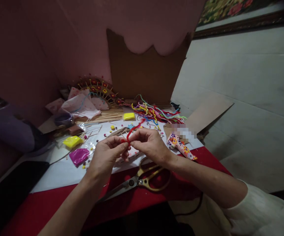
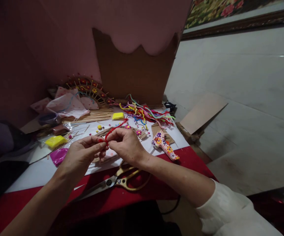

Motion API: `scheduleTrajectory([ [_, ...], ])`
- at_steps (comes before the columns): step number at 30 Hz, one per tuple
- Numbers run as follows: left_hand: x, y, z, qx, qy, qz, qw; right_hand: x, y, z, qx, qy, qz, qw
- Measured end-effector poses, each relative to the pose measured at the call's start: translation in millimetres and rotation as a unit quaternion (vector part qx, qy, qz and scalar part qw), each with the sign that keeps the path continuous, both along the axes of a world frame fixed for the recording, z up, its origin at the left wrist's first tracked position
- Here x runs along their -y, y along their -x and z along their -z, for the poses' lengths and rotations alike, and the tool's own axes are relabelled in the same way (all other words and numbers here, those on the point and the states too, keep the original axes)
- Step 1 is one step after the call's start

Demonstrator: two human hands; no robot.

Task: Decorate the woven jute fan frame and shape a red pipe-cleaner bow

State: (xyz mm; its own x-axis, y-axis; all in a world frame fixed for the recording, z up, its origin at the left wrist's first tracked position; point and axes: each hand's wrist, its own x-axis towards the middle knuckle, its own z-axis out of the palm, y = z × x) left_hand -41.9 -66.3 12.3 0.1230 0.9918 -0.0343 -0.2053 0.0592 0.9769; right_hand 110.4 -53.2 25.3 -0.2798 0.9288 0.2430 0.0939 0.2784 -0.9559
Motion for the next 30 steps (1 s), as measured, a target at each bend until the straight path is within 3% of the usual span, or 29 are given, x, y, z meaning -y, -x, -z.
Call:
scheduleTrajectory([
  [10, 1, 1, -0.1, -0.001, 0.001, 0.02, 1.0, -2, -9, -8.3, 0.067, -0.014, -0.034, 0.997],
  [18, 1, -1, -0.2, -0.005, -0.004, -0.008, 1.0, -7, -3, -5.4, 0.019, 0.066, -0.006, 0.998],
  [26, 0, -1, -4.8, -0.026, -0.012, -0.012, 1.0, -7, -9, -10.4, 0.053, -0.003, -0.077, 0.996],
  [30, 0, 0, -4.6, -0.018, -0.019, -0.02, 0.999, -6, -9, -11.4, 0.083, -0.021, -0.047, 0.995],
])
